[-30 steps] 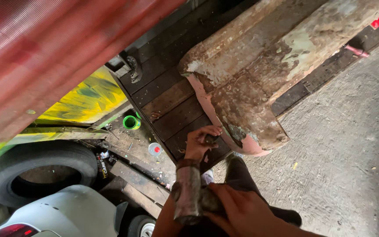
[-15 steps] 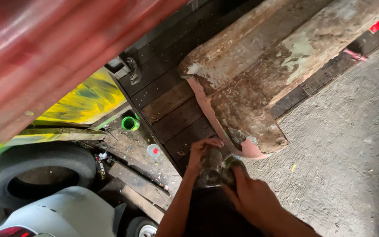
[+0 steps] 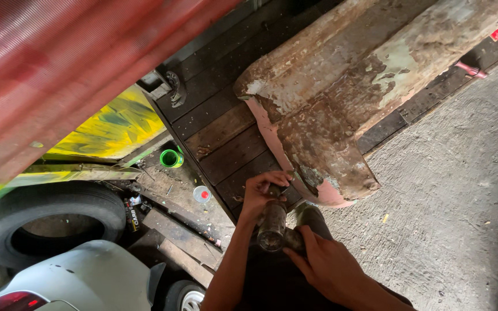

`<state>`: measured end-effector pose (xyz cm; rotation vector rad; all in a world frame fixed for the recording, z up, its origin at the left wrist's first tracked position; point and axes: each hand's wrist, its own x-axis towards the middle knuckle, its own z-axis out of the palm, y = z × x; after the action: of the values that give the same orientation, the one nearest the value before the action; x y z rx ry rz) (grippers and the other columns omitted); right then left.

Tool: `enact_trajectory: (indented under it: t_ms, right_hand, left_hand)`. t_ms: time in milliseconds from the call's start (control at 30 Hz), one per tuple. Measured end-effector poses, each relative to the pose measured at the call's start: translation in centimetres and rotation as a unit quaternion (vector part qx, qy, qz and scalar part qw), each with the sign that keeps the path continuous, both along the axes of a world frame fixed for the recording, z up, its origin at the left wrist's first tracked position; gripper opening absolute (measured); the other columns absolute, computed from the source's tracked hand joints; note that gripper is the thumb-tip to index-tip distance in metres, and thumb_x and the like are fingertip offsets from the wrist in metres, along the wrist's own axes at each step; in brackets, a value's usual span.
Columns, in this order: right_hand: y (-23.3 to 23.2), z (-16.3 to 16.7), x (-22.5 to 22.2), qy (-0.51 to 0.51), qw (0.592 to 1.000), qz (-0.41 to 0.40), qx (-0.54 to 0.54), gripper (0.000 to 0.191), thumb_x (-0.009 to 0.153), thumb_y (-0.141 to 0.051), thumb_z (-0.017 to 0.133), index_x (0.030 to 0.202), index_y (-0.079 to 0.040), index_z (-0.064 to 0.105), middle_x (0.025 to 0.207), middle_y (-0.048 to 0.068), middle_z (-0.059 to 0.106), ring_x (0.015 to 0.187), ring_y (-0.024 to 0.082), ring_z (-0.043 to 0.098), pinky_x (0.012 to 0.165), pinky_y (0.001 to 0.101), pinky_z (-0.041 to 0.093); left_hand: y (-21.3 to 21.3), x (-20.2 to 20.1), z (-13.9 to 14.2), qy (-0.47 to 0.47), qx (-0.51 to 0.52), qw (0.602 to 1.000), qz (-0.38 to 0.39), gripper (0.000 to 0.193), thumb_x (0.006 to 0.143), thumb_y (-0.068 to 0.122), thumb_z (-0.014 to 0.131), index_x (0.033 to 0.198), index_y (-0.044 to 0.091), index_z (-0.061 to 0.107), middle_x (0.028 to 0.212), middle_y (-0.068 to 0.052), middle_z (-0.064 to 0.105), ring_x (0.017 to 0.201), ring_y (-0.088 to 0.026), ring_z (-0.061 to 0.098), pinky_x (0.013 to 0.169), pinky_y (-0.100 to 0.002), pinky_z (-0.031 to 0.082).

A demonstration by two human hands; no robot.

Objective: The person uses a hammer and a metal punch to repeatedly strike a large, rusted metal panel resting on wooden planks. The person holds the punch against the panel's edge and strikes it with the hammer to chip away material.

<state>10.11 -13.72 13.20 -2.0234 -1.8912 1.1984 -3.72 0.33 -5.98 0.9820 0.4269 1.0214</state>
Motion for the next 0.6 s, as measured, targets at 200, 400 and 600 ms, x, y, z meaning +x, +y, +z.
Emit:
enact_trajectory:
  t_ms: [200, 400, 600]
  right_hand:
    - [0.5, 1.3, -0.1, 0.014, 1.000, -0.013, -0.017, 0.056, 0.093, -0.038, 0.067, 0.129, 0.001, 0.050, 0.081, 0.021, 0.072, 0.066, 0.040, 0.072, 0.058, 0.0474, 0.057]
    - [0.9, 1.9, -0.1, 0.023, 0.999, -0.023, 0.028, 0.055, 0.091, -0.035, 0.069, 0.129, 0.001, 0.051, 0.089, 0.022, 0.072, 0.066, 0.040, 0.073, 0.056, 0.0470, 0.058]
    - [0.9, 2.1, 0.3, 0.030, 0.999, -0.038, -0.010, 0.055, 0.091, -0.034, 0.069, 0.132, -0.002, 0.050, 0.093, 0.021, 0.073, 0.068, 0.037, 0.075, 0.058, 0.0458, 0.060]
  left_hand:
    - [1.2, -0.5, 0.5, 0.024, -0.043, 0.998, -0.024, 0.042, 0.066, -0.026, 0.074, 0.099, 0.001, 0.071, 0.112, -0.012, 0.073, 0.119, -0.028, 0.068, 0.089, -0.044, 0.063]
    - [1.4, -0.6, 0.9, -0.012, -0.008, 1.000, 0.006, 0.042, 0.069, -0.026, 0.076, 0.101, 0.001, 0.071, 0.113, -0.013, 0.073, 0.120, -0.029, 0.068, 0.096, -0.044, 0.061]
    - [0.1, 0.0, 0.5, 0.018, -0.009, 0.999, 0.036, 0.039, 0.071, -0.025, 0.076, 0.100, 0.002, 0.071, 0.112, -0.013, 0.073, 0.119, -0.031, 0.068, 0.100, -0.049, 0.055]
